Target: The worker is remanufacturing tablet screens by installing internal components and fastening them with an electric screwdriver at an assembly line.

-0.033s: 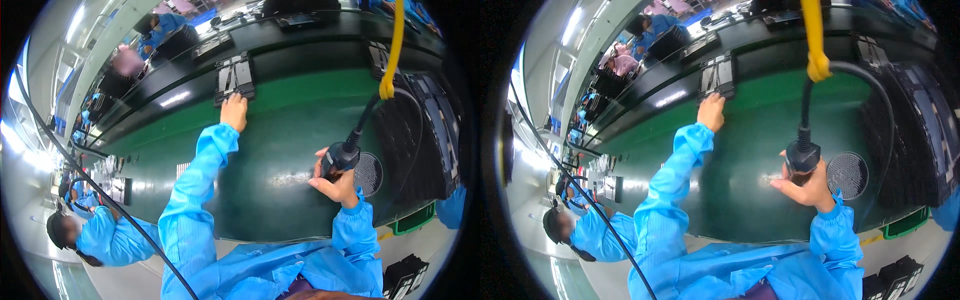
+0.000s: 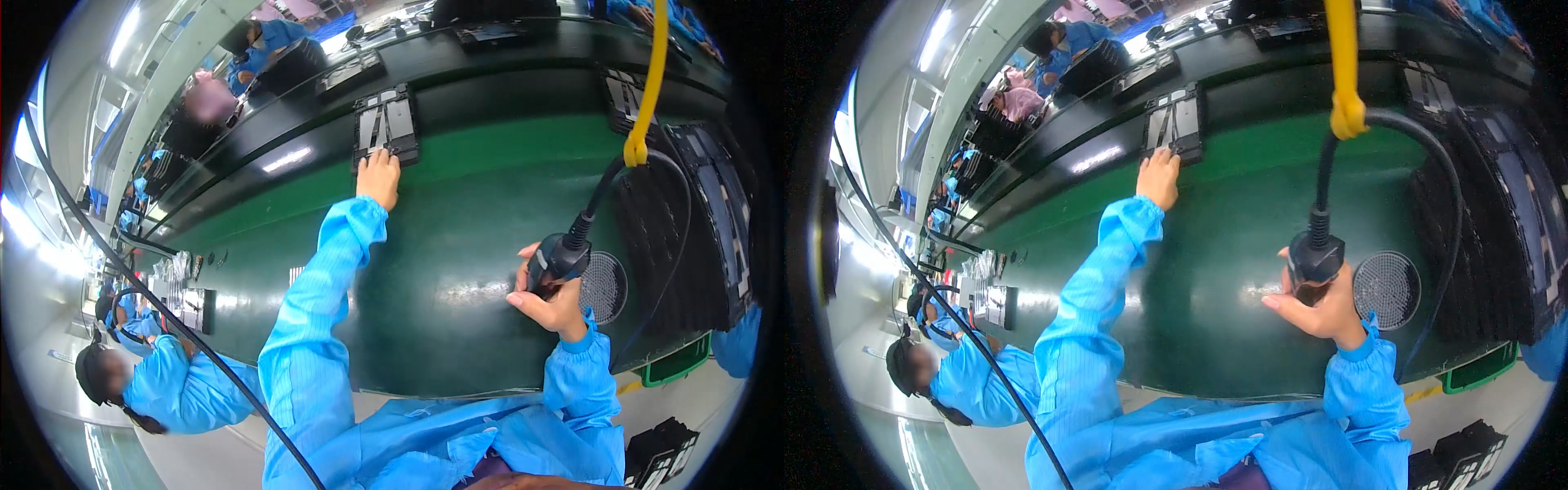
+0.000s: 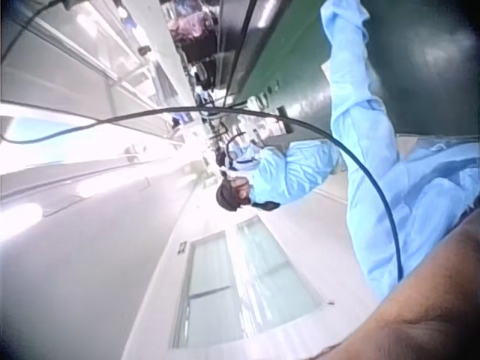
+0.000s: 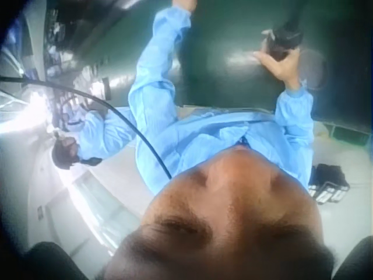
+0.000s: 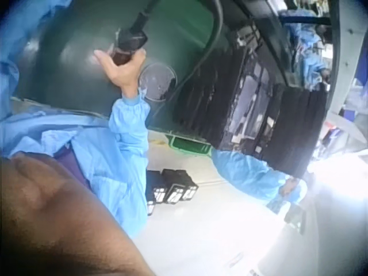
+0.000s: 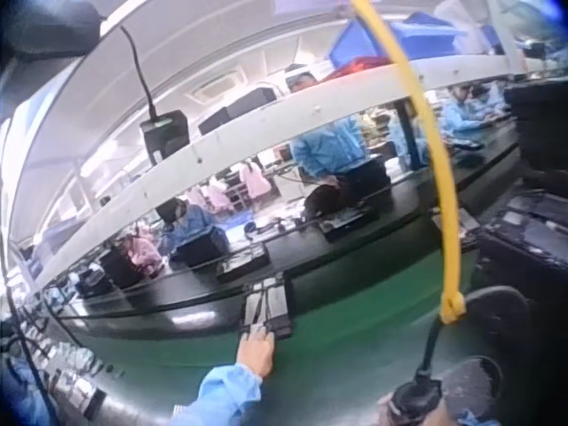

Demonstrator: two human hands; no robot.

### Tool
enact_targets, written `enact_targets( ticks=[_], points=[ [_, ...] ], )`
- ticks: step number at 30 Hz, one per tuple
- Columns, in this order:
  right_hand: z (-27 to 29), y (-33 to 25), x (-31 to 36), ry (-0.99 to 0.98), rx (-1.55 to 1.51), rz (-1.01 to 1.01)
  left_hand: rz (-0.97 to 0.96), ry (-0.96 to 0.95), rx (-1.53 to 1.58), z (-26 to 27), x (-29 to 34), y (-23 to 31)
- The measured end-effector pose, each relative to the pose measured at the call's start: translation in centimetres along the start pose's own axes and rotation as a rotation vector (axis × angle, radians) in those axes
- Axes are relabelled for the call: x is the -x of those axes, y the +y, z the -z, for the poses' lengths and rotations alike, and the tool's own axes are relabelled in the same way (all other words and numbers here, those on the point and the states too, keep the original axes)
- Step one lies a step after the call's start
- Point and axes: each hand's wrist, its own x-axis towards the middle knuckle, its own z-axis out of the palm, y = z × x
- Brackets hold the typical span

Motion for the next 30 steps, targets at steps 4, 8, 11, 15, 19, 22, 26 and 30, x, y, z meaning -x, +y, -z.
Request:
enact_targets(
  ticks=[4,8,11,15,19,22,26,30],
  points=[
    [0.3,0.2,-0.2,0.009,0.037,-0.022,0.11,-0.059,-0.126,-4.4,-2.2,-3.9],
    [0.1,1.0,-0.2,0.117,0.14,-0.102,0.049,-0.136,0.02,-5.1,-4.1,-4.8],
    [0.6,1.9,-0.3,0.082,0.225,-0.113,0.091,-0.016,0.064,-2.9,-3.6,-4.7],
    [-0.6,1.0,-1.5,0.115,0.139,0.084,0.077,0.103,0.158,2.6,-2.0,-1.0],
    [-1.2,0.1,-1.1,0.124,-0.091,0.047,-0.11,0.352,0.383,5.7,2.1,3.2],
    [0.6,-0.6,-0.3,0.027,0.049,-0.085,-0.181,0.433,0.458,7.1,5.8,6.4],
    [2.5,-4.0,-0.5,0.178,0.129,0.143,-0.189,0.442,0.605,8.1,10.4,10.4],
    [5.6,-6.8,-1.2,0.309,0.273,0.3,-0.228,0.348,0.685,9.7,15.1,13.2]
  ],
)
